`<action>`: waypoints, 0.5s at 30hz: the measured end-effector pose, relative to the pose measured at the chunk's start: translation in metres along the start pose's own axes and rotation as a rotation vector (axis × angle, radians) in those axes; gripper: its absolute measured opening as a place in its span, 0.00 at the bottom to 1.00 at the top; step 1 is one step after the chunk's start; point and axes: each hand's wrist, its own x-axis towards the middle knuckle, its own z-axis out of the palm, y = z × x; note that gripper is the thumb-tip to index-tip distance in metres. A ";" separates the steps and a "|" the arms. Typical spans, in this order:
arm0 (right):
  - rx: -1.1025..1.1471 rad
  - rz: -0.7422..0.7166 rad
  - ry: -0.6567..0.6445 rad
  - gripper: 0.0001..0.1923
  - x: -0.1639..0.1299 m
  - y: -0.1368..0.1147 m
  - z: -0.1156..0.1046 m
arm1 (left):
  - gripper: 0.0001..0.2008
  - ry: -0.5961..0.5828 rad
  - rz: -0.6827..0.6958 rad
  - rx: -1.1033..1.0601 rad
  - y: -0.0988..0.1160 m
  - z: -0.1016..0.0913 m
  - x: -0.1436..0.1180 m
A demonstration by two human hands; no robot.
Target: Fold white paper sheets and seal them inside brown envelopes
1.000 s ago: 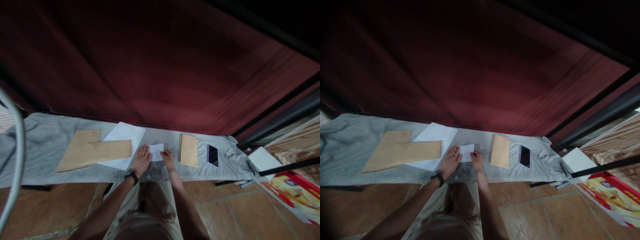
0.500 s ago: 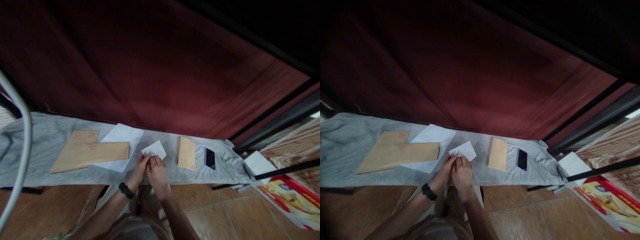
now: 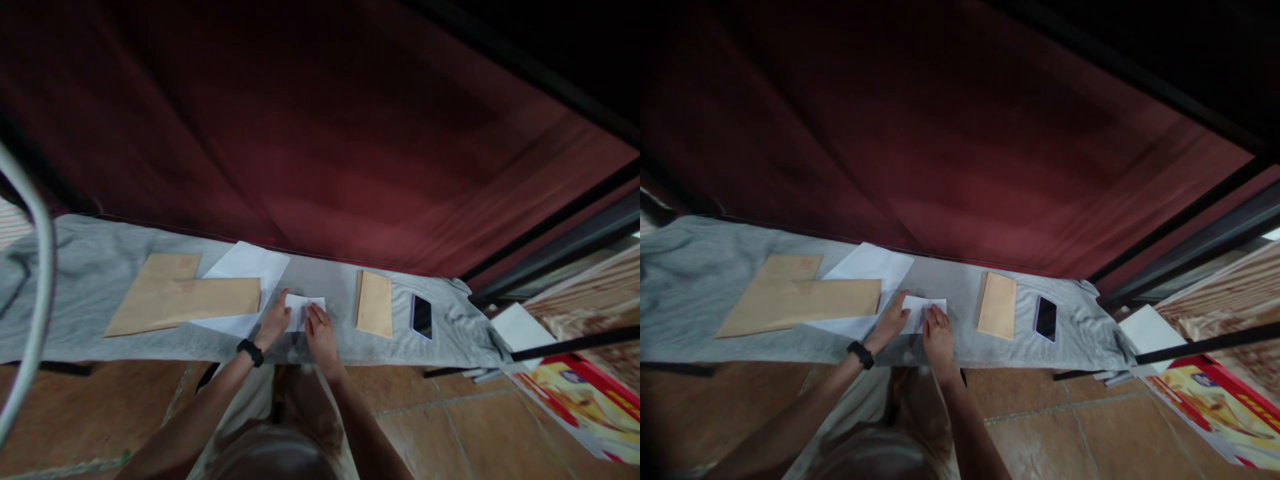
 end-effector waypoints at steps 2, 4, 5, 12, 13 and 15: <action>-0.067 -0.029 -0.030 0.23 0.000 0.002 0.007 | 0.31 -0.009 -0.034 0.062 0.003 0.000 -0.001; -0.123 -0.035 -0.045 0.25 -0.001 0.003 0.014 | 0.32 0.032 -0.026 0.120 0.007 0.001 -0.006; -0.141 -0.033 -0.048 0.25 -0.002 0.003 0.016 | 0.32 0.065 0.012 0.172 0.010 0.002 -0.009; -0.163 -0.047 -0.068 0.27 -0.004 0.007 0.025 | 0.26 -0.033 0.289 0.344 0.021 0.021 -0.043; -0.167 -0.049 -0.071 0.27 -0.005 0.008 0.025 | 0.26 -0.045 0.287 0.346 0.019 0.022 -0.046; -0.172 -0.057 -0.075 0.27 -0.005 0.009 0.026 | 0.28 -0.060 0.291 0.349 0.015 0.022 -0.051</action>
